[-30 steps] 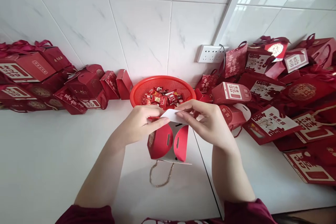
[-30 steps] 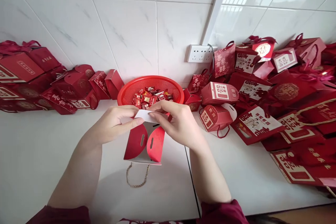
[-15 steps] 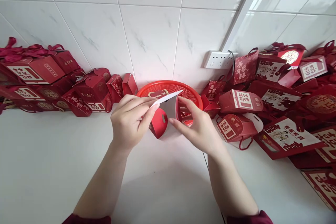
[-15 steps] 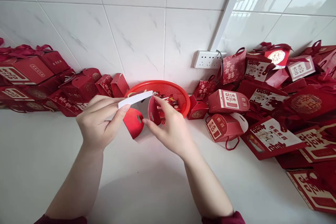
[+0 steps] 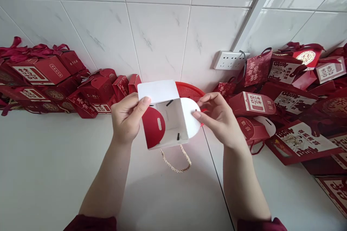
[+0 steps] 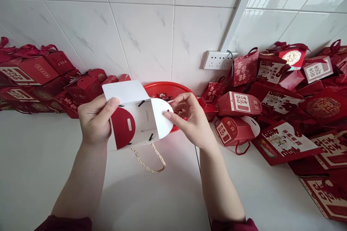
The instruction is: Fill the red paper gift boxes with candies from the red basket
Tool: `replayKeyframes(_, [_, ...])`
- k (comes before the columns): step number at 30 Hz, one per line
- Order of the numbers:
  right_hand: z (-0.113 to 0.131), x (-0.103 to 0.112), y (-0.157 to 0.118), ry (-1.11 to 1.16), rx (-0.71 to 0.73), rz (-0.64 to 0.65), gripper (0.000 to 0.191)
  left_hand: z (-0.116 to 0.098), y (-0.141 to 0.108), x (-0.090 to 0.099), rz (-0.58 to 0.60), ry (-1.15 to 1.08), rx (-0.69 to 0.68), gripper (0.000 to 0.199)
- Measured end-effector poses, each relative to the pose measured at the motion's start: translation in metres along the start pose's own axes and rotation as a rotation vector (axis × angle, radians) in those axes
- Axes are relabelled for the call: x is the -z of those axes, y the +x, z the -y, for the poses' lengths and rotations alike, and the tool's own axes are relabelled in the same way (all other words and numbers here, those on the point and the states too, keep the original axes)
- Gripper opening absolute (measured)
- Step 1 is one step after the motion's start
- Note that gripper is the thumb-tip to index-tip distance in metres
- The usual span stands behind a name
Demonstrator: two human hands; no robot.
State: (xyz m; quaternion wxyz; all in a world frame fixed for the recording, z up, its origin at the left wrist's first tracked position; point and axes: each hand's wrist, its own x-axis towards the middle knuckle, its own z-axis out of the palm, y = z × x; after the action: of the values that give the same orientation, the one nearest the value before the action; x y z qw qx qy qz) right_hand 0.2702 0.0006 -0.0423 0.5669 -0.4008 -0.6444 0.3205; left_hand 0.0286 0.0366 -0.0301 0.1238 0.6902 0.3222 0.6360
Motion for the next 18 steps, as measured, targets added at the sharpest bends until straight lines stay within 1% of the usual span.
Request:
replayKeyframes(1, [0.000,-0.002,0.000,-0.117,0.044,-0.046,0.025,-0.002,0.000,0.000,-0.004,0.037,-0.039,0.045])
replayKeyframes(2, [0.001,-0.004,-0.001,-0.230,0.078,-0.057,0.025,-0.005,0.000,0.000,0.000,0.080,-0.085,0.043])
replayKeyframes(3, [0.002,-0.006,-0.002,-0.331,0.096,-0.028,0.027,-0.008,0.000,0.000,0.005,0.122,-0.133,0.039])
replayKeyframes(6, [0.006,-0.011,-0.006,-0.552,0.106,0.124,0.038,-0.015,-0.002,-0.001,0.011,0.223,-0.280,0.030])
replayKeyframes(9, [0.009,-0.017,-0.010,-0.752,0.118,0.153,0.047,-0.020,-0.004,-0.003,-0.004,0.277,-0.412,0.024])
replayKeyframes(11, [0.010,-0.021,-0.011,-0.786,0.094,0.185,0.047,-0.022,-0.005,-0.004,-0.018,0.290,-0.468,0.019])
replayKeyframes(13, [0.011,-0.024,-0.011,-0.758,0.057,0.241,0.045,-0.022,-0.005,-0.005,-0.026,0.302,-0.493,0.017])
replayKeyframes(15, [0.012,-0.024,-0.011,-0.738,0.033,0.282,0.045,-0.022,-0.006,-0.006,-0.024,0.316,-0.496,0.017])
replayKeyframes(18, [0.013,-0.024,-0.011,-0.744,0.026,0.299,0.044,-0.022,-0.006,-0.008,0.004,0.284,-0.473,0.017])
